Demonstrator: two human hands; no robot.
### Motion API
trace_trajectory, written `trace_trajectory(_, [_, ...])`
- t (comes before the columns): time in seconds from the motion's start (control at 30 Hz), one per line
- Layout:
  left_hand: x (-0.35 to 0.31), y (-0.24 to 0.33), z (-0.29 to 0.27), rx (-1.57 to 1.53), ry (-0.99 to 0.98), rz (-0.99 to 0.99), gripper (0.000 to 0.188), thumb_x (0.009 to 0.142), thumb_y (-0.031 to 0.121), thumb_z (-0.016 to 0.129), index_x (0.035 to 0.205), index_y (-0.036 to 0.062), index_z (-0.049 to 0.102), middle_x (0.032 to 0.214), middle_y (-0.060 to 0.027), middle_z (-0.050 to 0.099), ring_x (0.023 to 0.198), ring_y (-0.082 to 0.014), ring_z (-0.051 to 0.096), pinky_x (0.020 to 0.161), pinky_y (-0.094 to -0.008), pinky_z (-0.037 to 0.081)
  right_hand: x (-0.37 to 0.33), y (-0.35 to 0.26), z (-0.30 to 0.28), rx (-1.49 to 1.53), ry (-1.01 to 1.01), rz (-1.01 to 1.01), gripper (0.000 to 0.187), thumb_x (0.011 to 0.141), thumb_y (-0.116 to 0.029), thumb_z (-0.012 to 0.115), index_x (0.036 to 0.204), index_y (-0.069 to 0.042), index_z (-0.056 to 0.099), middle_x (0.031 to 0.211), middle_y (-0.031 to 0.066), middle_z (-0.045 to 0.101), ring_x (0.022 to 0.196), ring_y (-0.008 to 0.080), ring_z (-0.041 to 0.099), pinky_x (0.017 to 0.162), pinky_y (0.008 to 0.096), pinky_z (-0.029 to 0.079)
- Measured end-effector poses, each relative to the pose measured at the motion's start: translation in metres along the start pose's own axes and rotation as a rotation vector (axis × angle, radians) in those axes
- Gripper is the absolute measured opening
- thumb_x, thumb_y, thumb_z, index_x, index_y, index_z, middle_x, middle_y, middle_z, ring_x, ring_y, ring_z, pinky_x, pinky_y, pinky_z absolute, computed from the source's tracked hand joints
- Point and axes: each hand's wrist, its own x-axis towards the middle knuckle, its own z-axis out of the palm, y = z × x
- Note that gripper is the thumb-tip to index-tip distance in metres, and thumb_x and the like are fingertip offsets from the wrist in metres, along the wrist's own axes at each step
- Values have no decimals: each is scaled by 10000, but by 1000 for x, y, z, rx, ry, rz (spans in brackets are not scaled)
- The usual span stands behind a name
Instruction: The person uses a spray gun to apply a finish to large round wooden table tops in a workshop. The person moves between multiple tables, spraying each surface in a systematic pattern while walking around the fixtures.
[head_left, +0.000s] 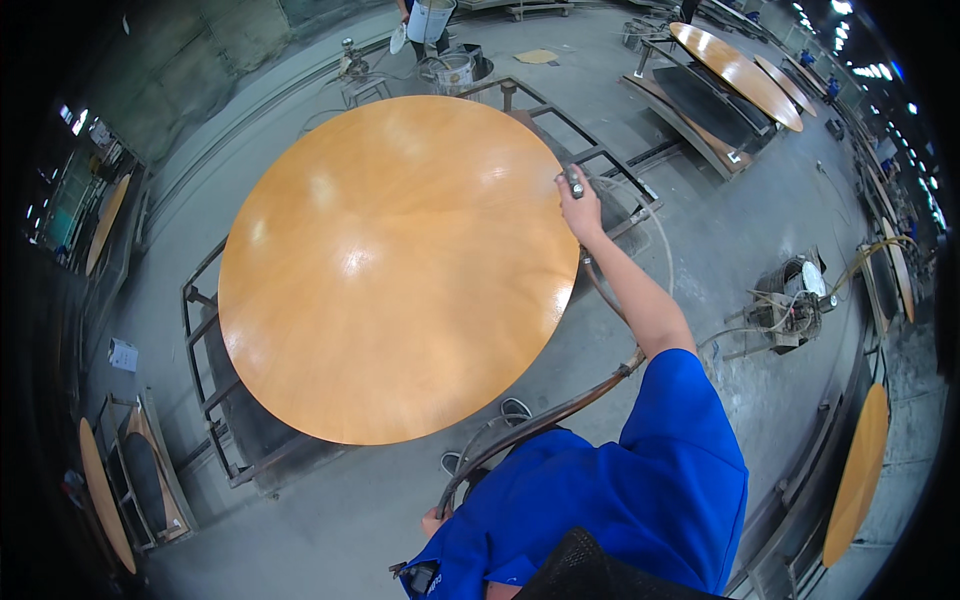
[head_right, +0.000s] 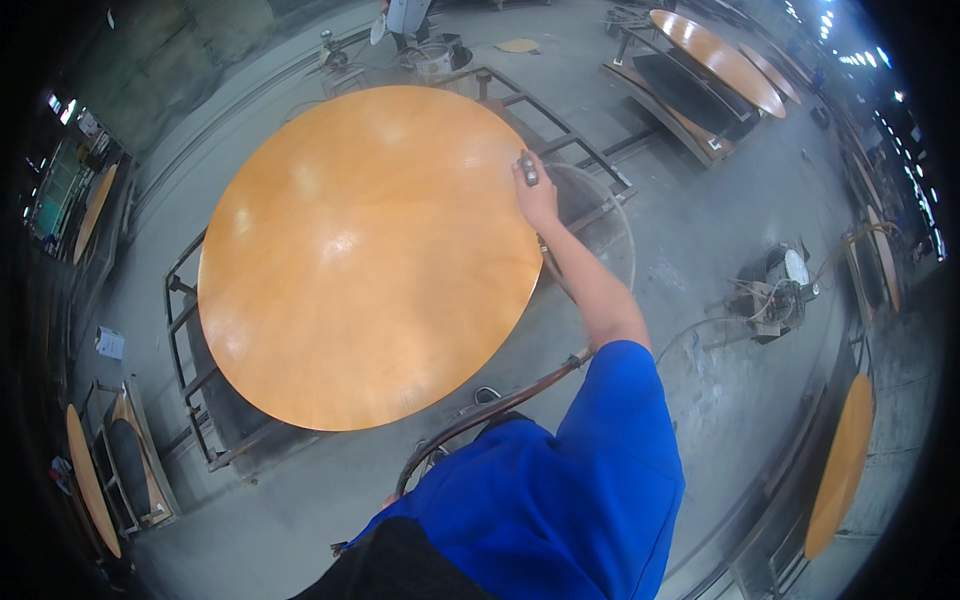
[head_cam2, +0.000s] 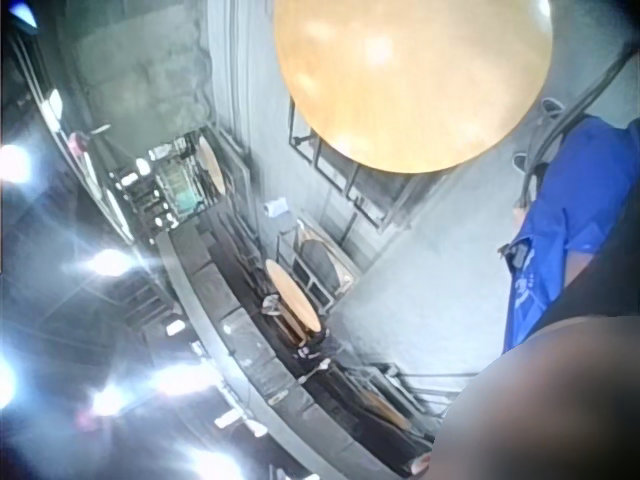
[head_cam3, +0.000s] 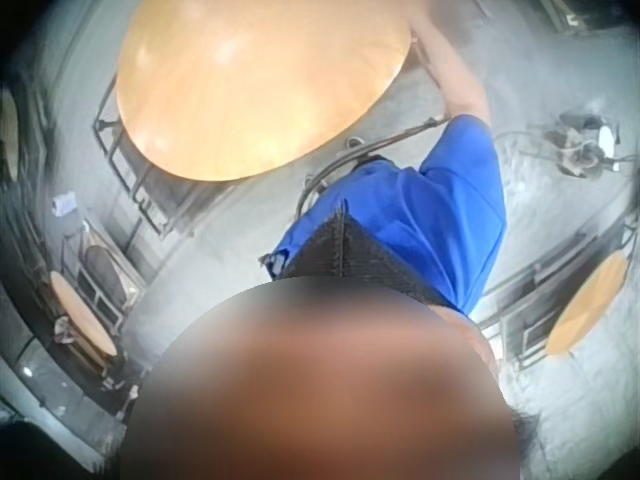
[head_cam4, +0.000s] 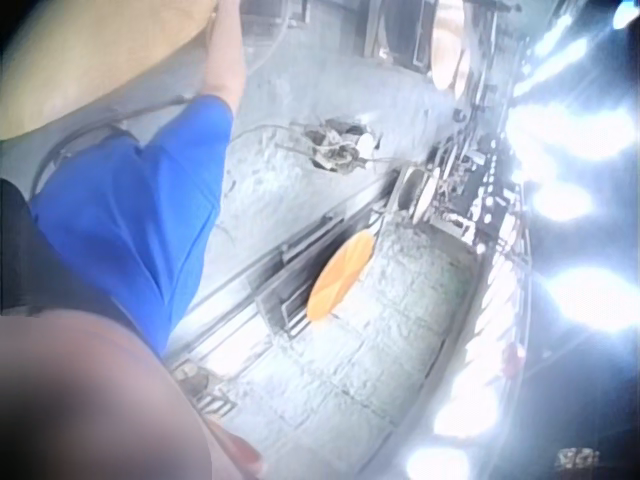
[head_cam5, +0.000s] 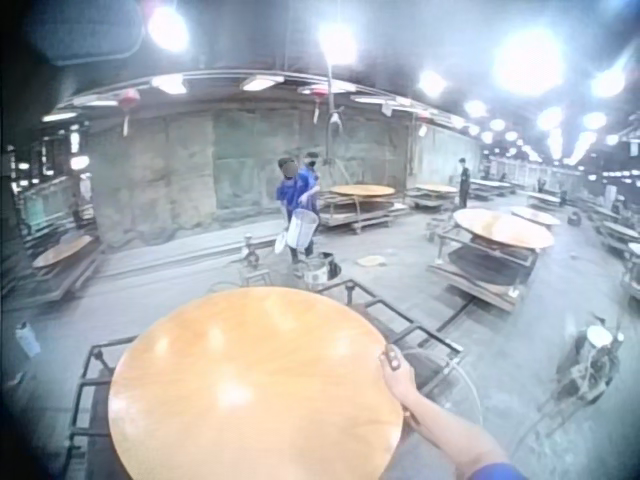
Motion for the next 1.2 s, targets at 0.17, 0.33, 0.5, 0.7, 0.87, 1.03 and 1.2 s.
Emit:
trace_trajectory(0.17, [-1,8,-5,-17,-35,-20,219,796,173,677,698,-22,665,550,-136,565,551,-153,559,553,-387,462,2,8,-14,-117,60,3,642,960,-492,554,1471,-120,446,1227,254,648,1188,431,587,982,459,468])
trace_trajectory(0.33, [-11,-16,-8,-135,150,-47,235,805,159,659,682,-41,652,548,-174,573,548,-196,556,562,-409,463,-77,-12,54,172,-259,58,513,986,-370,599,1436,-140,508,1111,145,691,936,226,680,812,338,532])
trace_trajectory(0.5, [-26,-22,-16,56,688,-52,318,840,235,662,726,-62,655,573,-158,595,573,-249,559,599,-441,461,-200,-78,138,413,-639,131,525,986,-385,610,1445,-158,495,831,18,613,612,86,538,543,271,474])
trace_trajectory(0.7, [-79,-25,-70,-356,545,-274,422,888,308,647,707,-71,606,616,-185,608,593,-255,598,582,-460,451,-331,-183,230,409,-1074,120,528,992,-435,578,1412,-123,504,713,10,563,579,84,539,469,248,422])
trace_trajectory(0.87, [-124,-24,-93,-357,614,-472,371,879,219,620,660,-80,588,529,-169,545,528,-188,534,539,-432,421,-407,-235,247,431,-1238,153,558,1000,-432,560,1459,-133,450,712,17,558,570,88,541,453,244,411])
trace_trajectory(1.03, [-107,-25,-80,-361,589,-485,371,879,229,620,665,-73,586,523,-158,532,529,-191,530,556,-431,428,-410,-233,232,483,-1281,70,523,1020,-357,547,1476,-131,430,714,25,553,580,93,543,501,254,434])
trace_trajectory(1.2, [-65,-2,-76,-342,537,-215,352,861,232,654,682,-67,602,546,-165,557,530,-235,546,566,-445,434,-354,-161,180,475,-1104,155,526,1015,-341,561,1473,-112,439,737,27,566,588,97,529,556,263,463])
